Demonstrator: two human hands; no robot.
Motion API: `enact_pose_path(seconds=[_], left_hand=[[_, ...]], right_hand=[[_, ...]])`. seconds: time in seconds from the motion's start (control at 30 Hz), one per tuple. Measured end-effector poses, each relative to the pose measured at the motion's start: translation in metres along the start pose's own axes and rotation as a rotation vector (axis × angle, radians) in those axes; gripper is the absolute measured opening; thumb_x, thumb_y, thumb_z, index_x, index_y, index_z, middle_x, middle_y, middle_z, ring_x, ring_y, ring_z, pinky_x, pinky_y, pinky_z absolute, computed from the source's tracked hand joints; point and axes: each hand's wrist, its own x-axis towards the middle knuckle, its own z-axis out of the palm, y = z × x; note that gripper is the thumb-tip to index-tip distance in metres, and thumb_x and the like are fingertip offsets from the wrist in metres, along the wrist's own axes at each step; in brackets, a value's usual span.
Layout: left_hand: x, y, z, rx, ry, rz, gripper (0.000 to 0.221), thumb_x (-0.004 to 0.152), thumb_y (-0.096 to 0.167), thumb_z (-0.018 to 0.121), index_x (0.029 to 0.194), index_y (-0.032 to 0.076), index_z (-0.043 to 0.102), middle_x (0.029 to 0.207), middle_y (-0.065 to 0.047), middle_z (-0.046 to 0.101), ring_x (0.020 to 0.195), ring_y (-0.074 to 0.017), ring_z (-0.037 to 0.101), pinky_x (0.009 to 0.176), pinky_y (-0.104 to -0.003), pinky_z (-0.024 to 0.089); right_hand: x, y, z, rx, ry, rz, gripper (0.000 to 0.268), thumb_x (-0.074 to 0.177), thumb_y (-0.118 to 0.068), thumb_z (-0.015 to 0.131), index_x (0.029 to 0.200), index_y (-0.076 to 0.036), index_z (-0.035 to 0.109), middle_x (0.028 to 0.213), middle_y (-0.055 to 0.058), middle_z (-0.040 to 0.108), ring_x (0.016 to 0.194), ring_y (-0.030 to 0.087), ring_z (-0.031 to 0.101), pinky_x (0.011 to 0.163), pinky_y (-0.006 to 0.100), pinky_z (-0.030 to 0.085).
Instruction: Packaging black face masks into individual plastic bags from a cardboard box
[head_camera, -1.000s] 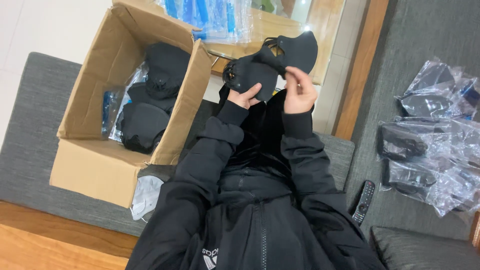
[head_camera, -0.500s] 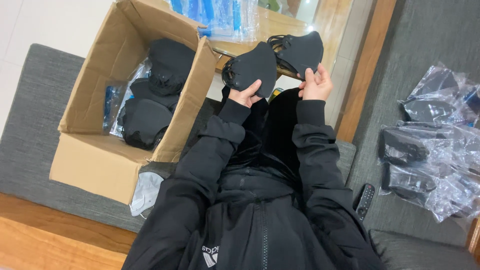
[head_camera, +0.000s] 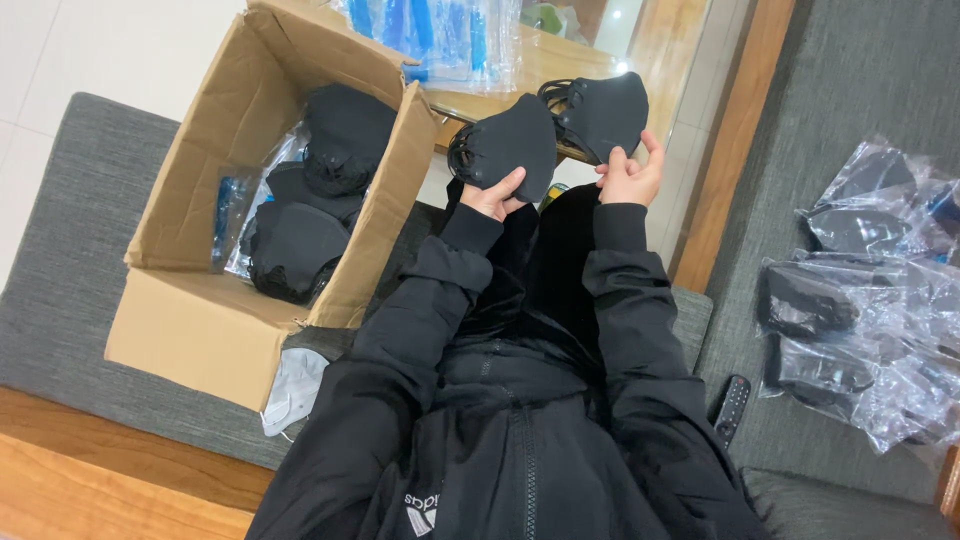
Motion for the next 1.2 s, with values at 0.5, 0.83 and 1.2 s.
enact_pose_path(seconds=[0.5,0.83,1.2], left_hand=[[0.000,-0.002,0.002,0.080,0.017,-0.052,0.075,0.086,0.005,0.090,0.147,0.018,0.049,0.133,-0.011,0.069,0.103,-0.0382,0.075,0.086,-0.047,0.069],[0.015,-0.016,-0.015,0.044,-0.010,-0.080,0.080,0.084,-0.002,0.090,0.149,0.019,0.049,0.131,-0.014,0.070,0.100,-0.0429,0.074,0.084,-0.050,0.069],[0.027,-0.034,-0.022,0.059,-0.044,-0.102,0.066,0.086,-0.003,0.086,0.140,0.021,0.057,0.125,-0.014,0.073,0.098,-0.0427,0.074,0.083,-0.051,0.069]], right_hand=[[-0.043,-0.020,-0.002,-0.154,-0.036,-0.411,0.019,0.101,-0.022,0.071,0.120,-0.021,0.070,0.075,0.004,0.069,0.062,0.013,0.063,0.058,0.025,0.051],[-0.091,-0.025,0.016,-0.124,-0.171,-0.648,0.041,0.098,-0.009,0.071,0.138,-0.015,0.066,0.099,0.013,0.067,0.072,0.022,0.071,0.059,0.031,0.055],[-0.107,-0.053,0.011,-0.177,-0.140,-0.723,0.043,0.091,0.003,0.068,0.132,-0.010,0.070,0.108,0.011,0.061,0.085,0.026,0.067,0.052,0.028,0.055]])
